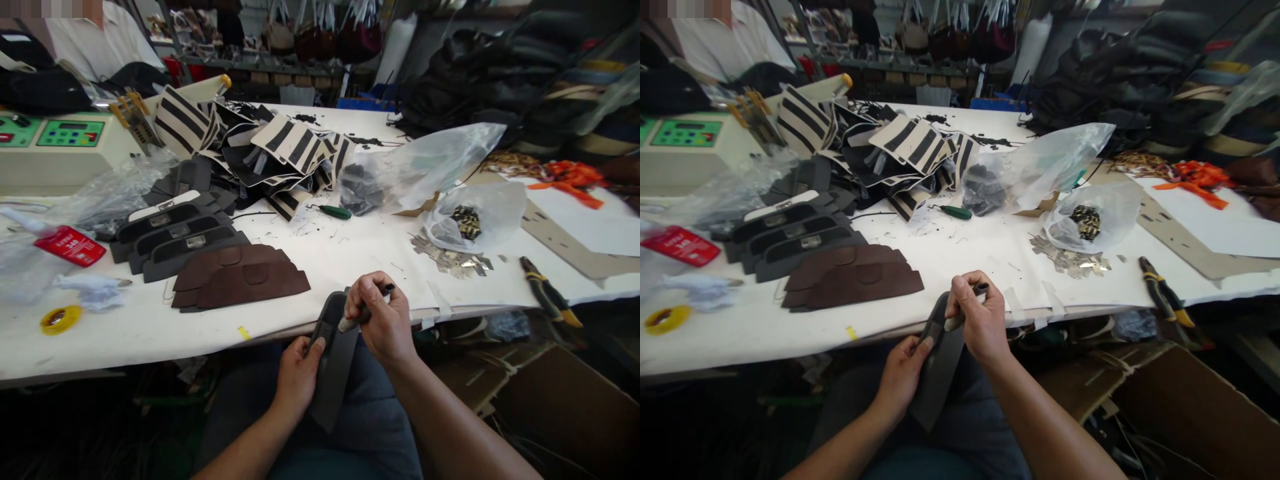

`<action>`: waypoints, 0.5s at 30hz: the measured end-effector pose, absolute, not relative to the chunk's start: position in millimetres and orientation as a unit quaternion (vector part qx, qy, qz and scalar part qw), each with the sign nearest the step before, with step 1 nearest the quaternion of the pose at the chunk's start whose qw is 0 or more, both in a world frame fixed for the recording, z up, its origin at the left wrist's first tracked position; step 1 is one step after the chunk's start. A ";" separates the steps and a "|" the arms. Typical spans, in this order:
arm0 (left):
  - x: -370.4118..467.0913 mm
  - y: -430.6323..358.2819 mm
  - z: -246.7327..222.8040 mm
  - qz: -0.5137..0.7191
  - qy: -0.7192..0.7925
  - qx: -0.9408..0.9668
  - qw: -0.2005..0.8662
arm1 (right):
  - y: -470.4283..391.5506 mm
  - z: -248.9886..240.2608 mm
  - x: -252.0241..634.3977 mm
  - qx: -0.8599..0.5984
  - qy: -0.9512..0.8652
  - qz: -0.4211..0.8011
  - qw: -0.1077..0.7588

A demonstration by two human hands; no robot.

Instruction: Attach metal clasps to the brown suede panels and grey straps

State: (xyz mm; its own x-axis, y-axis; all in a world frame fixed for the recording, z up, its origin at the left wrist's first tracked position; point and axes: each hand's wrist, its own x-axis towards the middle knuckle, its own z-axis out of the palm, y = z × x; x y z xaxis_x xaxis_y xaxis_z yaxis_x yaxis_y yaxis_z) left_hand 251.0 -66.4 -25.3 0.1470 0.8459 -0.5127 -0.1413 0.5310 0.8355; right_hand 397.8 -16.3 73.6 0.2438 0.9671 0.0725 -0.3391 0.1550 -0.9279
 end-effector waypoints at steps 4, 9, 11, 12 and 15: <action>254.0 -66.6 -28.5 0.338 0.529 0.328 0.705 | -4.1 58.3 386.8 -0.396 -0.334 0.496 0.697; 259.4 -65.5 -25.0 0.346 0.522 0.348 0.697 | -2.0 42.7 383.8 -0.409 -0.351 0.484 0.690; 261.5 -65.0 -24.0 0.351 0.527 0.354 0.688 | -5.1 42.5 383.3 -0.412 -0.371 0.474 0.684; 262.2 -64.9 -24.0 0.352 0.530 0.356 0.685 | -6.8 45.1 383.0 -0.412 -0.383 0.470 0.680; 262.8 -64.7 -25.9 0.349 0.535 0.364 0.678 | -10.9 61.0 381.7 -0.391 -0.420 0.461 0.676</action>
State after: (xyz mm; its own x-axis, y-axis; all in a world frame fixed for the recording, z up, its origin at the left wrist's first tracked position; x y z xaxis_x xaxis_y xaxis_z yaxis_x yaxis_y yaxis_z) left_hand 262.8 -64.7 -25.9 0.1843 0.8623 -0.4717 -0.0846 0.4920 0.8665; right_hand 381.7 -10.9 61.0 0.2211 0.9529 0.2075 -0.2950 0.2681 -0.9171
